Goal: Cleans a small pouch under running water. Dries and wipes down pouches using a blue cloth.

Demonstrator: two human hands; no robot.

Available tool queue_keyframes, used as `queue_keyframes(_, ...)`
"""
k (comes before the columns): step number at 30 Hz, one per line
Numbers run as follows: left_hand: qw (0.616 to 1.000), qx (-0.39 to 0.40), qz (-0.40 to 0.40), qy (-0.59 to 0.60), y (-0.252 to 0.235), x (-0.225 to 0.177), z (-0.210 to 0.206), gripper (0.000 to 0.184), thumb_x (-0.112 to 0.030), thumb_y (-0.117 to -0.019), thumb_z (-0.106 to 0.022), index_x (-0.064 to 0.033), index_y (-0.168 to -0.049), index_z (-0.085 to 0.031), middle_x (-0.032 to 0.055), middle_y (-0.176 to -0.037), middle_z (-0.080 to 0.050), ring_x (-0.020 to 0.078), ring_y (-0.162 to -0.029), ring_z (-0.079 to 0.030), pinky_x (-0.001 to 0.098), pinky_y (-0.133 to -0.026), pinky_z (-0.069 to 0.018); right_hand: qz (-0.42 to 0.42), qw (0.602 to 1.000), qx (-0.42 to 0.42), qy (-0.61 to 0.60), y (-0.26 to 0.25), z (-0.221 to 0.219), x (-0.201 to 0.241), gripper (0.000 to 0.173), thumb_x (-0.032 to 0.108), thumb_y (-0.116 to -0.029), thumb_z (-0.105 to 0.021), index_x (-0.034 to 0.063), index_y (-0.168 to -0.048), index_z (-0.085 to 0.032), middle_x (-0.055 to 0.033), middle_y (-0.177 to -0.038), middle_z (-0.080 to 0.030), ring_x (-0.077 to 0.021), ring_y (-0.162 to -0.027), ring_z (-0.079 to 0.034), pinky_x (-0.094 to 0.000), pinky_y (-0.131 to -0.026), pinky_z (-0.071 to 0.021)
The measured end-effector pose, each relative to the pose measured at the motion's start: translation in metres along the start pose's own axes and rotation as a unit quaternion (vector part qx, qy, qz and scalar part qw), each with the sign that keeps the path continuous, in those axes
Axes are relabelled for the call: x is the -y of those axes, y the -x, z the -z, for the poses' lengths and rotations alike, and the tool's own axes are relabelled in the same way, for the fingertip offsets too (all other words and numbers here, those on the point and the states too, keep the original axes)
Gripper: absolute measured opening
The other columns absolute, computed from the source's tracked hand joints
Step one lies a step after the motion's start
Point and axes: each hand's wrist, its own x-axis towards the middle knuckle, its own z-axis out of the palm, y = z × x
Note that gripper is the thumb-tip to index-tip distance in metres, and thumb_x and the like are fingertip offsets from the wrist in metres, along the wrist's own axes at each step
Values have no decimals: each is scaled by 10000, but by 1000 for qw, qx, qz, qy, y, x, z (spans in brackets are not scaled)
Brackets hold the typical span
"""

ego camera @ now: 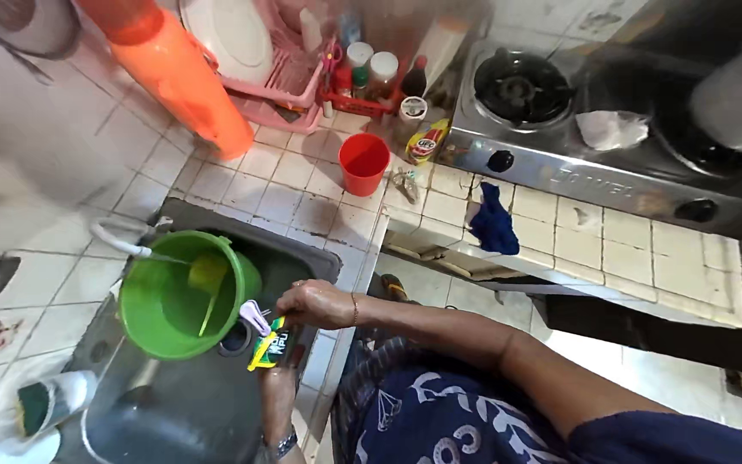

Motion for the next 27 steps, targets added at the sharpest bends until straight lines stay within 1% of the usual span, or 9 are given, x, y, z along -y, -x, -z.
queue_keyframes(3,999,-5,-46,-15,-9,-9,-27,434,-57,-887,-700,161,-1238,-567,156,-1155,-671,35,-1032,-638,228,-928,-532,56,997,-7,-61,11,37,-15,181,89,-986,-655,-71,-1019,-732,-202,-960,-726,-296,-908,-700,-477,-846,-539)
queue_keyframes(6,999,-9,-39,-22,-9,-39,-56,556,-118,-819,-776,159,-1250,-558,122,-1161,-682,-24,-1061,-624,174,-958,-504,66,994,40,-75,21,71,-26,179,91,-994,-640,-42,-1053,-745,-190,-1049,-737,-304,-1003,-706,-520,-896,-536)
queue_keyframes(11,998,-30,-47,29,-12,-55,-108,644,-326,-954,-646,212,-1269,-483,105,-1182,-644,-57,-1105,-586,160,-1006,-471,81,992,36,-91,37,97,-43,200,57,-1015,-591,-73,-1049,-739,-214,-1012,-729,-309,-962,-705,-474,-886,-537)
queue_keyframes(15,990,-47,11,129,-16,-70,-145,496,-229,-1087,-387,156,-1397,-372,105,-1312,-566,-11,-1198,-548,204,-1073,-443,10,992,-120,-48,63,100,-48,340,82,-1038,-548,30,-1360,-644,-220,-1178,-676,-325,-1081,-667,-472,-962,-541)
queue_keyframes(17,977,28,-36,207,-30,-64,-143,653,-369,-1086,-408,109,-1513,-279,119,-1492,-503,94,-1345,-511,289,-1147,-424,-36,979,-200,18,96,106,-70,405,120,-1036,-569,58,-1437,-575,-170,-1301,-663,-285,-1193,-652,-462,-1042,-527)
queue_keyframes(19,951,85,-49,293,-48,-61,-135,775,-473,-1027,-538,28,-1556,-275,102,-1538,-500,190,-1384,-519,380,-1133,-462,-91,943,-299,112,147,117,-116,260,137,-1021,-585,20,-1224,-700,-141,-1196,-720,-284,-1145,-679,-496,-1046,-517)
queue_keyframes(22,929,87,-28,359,-63,-71,-124,628,-345,-1062,-483,-19,-1557,-276,126,-1469,-569,244,-1325,-580,415,-1104,-493,-237,870,-358,244,249,147,-177,291,233,-1001,-631,-27,-1062,-746,-237,-1251,-685,-428,-1223,-619,-627,-1091,-428)
queue_keyframes(25,920,62,2,386,-70,-80,-111,497,-255,-1093,-343,-158,-1575,-270,127,-1406,-613,299,-1242,-641,458,-1028,-556,-362,840,-318,251,317,154,-207,578,267,-943,-717,-68,-1391,-575,-347,-1528,-416,-551,-1433,-363,-713,-1153,-291)
queue_keyframes(27,911,67,-1,408,-76,-85,-106,478,-261,-1102,-327,-208,-1576,-313,117,-1435,-597,310,-1269,-623,482,-1040,-544,-378,841,-299,247,330,145,-214,645,130,-950,-692,-63,-1510,-437,-362,-1581,-317,-570,-1467,-286,-704,-1171,-271)
